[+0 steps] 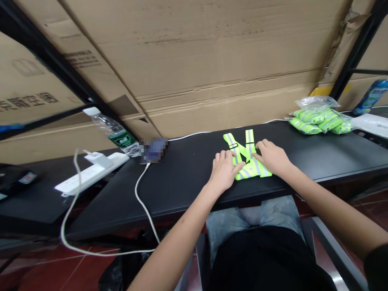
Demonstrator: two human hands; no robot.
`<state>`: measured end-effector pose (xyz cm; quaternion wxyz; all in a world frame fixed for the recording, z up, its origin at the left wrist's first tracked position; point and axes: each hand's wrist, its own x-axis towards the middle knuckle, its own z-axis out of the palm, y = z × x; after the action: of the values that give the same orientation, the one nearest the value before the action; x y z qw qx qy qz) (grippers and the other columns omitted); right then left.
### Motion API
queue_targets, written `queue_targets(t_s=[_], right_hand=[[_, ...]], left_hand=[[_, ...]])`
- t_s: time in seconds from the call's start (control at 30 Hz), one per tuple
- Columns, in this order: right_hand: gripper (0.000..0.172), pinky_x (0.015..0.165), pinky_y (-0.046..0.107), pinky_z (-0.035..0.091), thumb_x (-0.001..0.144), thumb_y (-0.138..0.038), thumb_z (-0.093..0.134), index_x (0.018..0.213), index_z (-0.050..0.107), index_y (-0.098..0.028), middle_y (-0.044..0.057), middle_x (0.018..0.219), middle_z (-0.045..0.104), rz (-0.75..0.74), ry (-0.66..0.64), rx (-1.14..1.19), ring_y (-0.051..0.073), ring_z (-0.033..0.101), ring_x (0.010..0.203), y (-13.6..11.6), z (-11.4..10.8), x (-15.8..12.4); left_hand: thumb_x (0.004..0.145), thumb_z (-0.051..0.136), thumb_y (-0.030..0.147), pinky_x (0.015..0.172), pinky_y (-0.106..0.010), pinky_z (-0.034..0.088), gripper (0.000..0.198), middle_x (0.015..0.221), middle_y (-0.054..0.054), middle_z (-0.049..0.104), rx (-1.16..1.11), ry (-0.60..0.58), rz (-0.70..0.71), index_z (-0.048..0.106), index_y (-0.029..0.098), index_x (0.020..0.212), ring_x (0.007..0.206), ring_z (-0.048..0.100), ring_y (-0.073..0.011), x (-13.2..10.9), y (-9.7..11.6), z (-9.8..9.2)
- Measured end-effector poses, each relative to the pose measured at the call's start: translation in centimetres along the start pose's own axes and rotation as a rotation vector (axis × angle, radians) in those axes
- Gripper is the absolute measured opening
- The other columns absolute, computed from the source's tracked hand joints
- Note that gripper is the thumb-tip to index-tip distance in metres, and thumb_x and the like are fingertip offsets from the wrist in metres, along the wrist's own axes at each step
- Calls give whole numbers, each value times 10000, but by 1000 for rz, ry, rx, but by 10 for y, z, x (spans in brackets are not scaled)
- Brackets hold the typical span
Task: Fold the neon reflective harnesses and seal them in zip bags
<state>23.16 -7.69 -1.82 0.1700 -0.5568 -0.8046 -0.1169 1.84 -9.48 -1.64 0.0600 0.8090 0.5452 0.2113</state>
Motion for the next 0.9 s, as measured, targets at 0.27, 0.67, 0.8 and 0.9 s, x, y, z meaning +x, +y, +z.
queue_targets(t_s=[0.27,0.67,0.8,0.9], right_hand=[[357,668,333,427,1016,-382,508,750,642,-186,66,693,638,-331,173,11,210,576,701,-13,-13,-38],[644,876,484,517,895,-588,618,1258,600,-56,230,1196,656,-444,226,54,336,608,1032,-9,-14,-96],[389,808,419,513,906,-468,667,1079,680,-120,161,977,707,-457,443,20,270,604,874,-14,-12,-111],[318,722,367,499,895,-464,686,924,693,-147,109,810,691,-470,513,85,226,594,757,-10,-13,-108]], left_hand=[[1047,421,288,739,-304,508,336,856,-62,663,105,143,220,670,168,856,837,624,-196,-26,13,1],[838,729,487,1023,-534,518,598,1294,-204,633,34,204,403,581,123,1290,1272,557,-370,-81,19,4],[924,630,181,974,-428,559,293,1203,-171,671,35,309,477,623,131,1212,1194,612,-301,-98,23,9],[948,573,127,935,-401,559,247,1141,-135,701,11,324,499,636,139,1186,1124,640,-265,-100,27,5]])
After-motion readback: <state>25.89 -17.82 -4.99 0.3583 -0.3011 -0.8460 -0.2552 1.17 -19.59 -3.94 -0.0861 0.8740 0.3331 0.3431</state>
